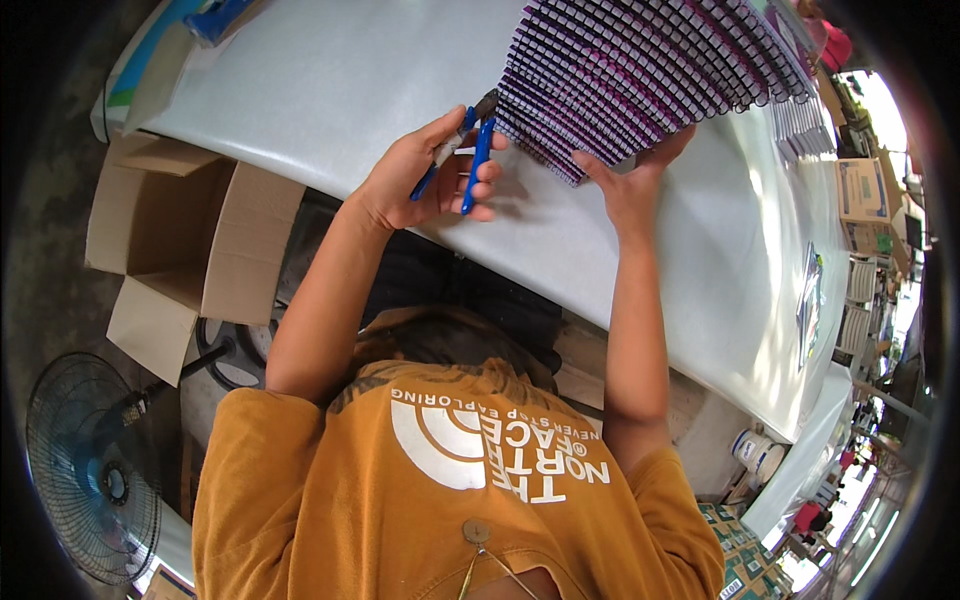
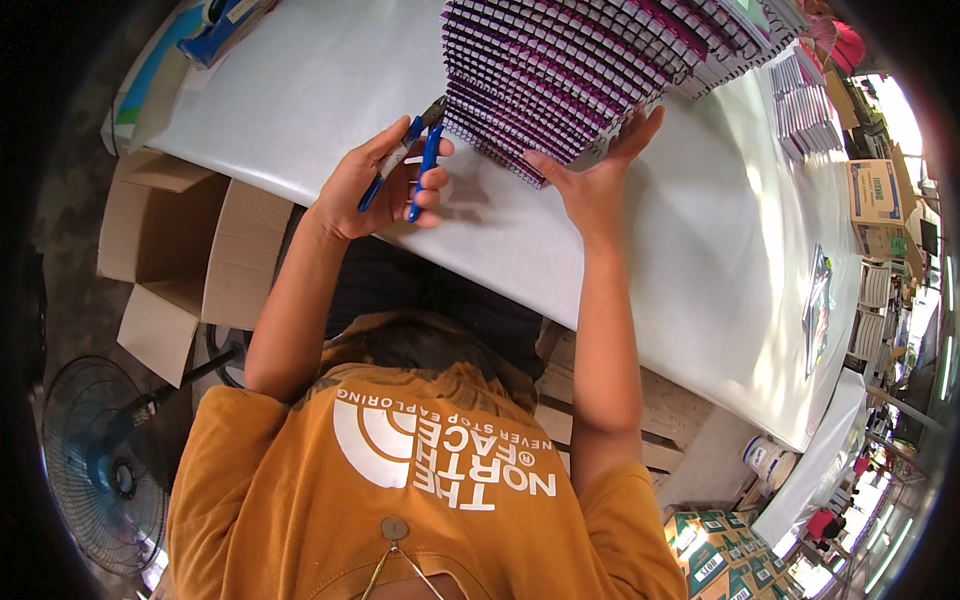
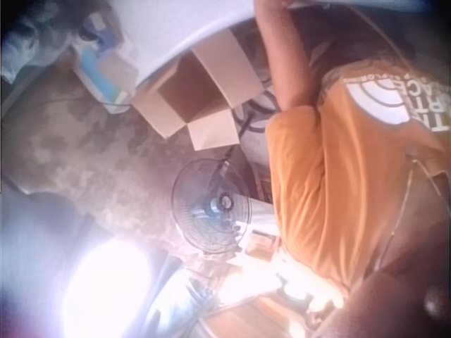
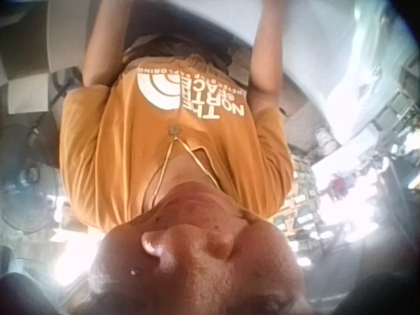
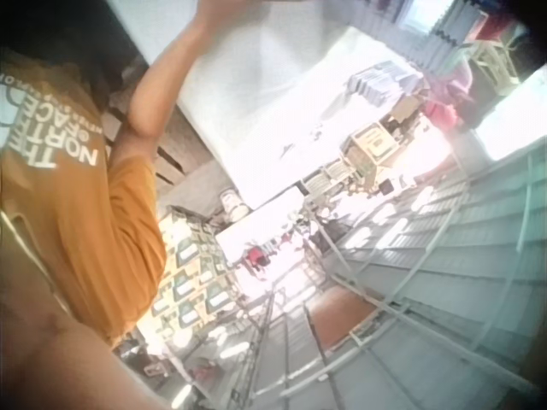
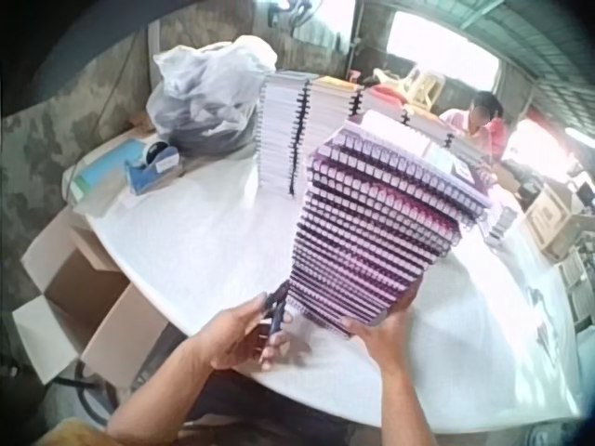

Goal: The person trims the excess spiral wire from the edges of notebooks using a pair of pliers and then stacks the notebooks together.

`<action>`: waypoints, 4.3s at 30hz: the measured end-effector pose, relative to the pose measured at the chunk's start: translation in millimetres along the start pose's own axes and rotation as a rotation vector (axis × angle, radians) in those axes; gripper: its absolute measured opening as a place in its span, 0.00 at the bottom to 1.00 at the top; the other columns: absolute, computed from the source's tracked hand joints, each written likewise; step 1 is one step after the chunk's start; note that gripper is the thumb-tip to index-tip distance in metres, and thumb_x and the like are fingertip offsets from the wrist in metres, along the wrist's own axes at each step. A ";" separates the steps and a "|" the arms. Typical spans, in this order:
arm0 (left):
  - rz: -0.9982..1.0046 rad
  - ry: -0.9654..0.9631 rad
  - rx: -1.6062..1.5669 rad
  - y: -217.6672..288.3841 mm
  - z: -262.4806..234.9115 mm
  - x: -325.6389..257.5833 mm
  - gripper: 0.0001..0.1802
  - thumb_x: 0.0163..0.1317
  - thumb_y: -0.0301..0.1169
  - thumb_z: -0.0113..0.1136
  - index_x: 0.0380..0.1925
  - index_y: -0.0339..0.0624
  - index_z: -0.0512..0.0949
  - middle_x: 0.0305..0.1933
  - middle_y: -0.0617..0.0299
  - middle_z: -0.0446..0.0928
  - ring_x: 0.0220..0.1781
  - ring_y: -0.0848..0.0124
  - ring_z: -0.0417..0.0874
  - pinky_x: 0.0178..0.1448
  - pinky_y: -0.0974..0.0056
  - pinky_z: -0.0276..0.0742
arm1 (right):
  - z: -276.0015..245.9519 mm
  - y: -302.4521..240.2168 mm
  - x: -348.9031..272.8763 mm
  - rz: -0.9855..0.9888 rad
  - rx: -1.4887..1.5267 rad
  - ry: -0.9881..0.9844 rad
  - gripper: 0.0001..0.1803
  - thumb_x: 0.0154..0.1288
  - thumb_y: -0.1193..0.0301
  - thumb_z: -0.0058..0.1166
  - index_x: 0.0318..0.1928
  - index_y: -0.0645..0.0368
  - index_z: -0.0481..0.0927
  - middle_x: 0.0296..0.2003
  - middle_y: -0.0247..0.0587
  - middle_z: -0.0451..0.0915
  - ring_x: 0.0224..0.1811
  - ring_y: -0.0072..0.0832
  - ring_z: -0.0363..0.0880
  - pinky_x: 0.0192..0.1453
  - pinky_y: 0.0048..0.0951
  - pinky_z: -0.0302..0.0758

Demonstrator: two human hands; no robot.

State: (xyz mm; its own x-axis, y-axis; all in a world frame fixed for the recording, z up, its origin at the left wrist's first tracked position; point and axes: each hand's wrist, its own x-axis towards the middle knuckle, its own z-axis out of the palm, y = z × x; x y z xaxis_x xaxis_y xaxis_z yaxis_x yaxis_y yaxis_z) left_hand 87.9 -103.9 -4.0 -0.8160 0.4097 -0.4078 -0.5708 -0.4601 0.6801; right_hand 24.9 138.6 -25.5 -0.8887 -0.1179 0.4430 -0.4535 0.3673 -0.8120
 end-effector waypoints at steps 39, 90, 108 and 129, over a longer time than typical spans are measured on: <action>0.166 0.588 1.093 -6.8 21.1 8.2 0.27 0.71 0.52 0.35 0.43 0.38 0.72 0.30 0.59 0.73 0.28 0.72 0.75 0.33 0.68 0.72 | 12.7 36.2 -7.3 0.045 0.132 0.014 0.78 0.34 0.52 0.77 0.69 0.64 0.25 0.69 0.57 0.28 0.74 0.45 0.30 0.75 0.43 0.36; 0.016 0.598 1.438 9.0 8.5 16.8 0.30 0.70 0.53 0.36 0.43 0.35 0.75 0.30 0.57 0.76 0.25 0.67 0.76 0.29 0.61 0.73 | 14.5 27.0 -12.2 -0.218 -0.523 0.024 0.77 0.32 0.51 0.77 0.69 0.65 0.29 0.67 0.72 0.31 0.71 0.64 0.29 0.71 0.61 0.44; -0.330 0.423 1.210 34.8 27.6 11.0 0.30 0.70 0.52 0.34 0.43 0.33 0.73 0.28 0.57 0.74 0.26 0.68 0.77 0.28 0.63 0.77 | 18.5 27.7 -20.6 -0.118 -0.529 0.017 0.79 0.28 0.53 0.78 0.69 0.59 0.28 0.68 0.68 0.33 0.71 0.65 0.32 0.71 0.64 0.43; -0.373 0.337 0.513 33.7 -0.1 14.2 0.28 0.71 0.50 0.35 0.44 0.33 0.71 0.29 0.54 0.77 0.36 0.62 0.82 0.31 0.55 0.77 | 18.7 23.0 -18.0 -0.264 -0.589 0.113 0.75 0.31 0.50 0.76 0.70 0.54 0.33 0.70 0.62 0.38 0.71 0.67 0.33 0.67 0.71 0.42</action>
State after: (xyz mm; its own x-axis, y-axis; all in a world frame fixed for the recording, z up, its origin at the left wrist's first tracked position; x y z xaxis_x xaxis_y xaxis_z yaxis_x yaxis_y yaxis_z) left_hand 57.0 -113.7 13.1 -0.6056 0.1641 -0.7786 -0.7700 0.1259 0.6255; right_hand 29.3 131.9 -59.3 -0.7252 -0.1878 0.6624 -0.5148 0.7867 -0.3406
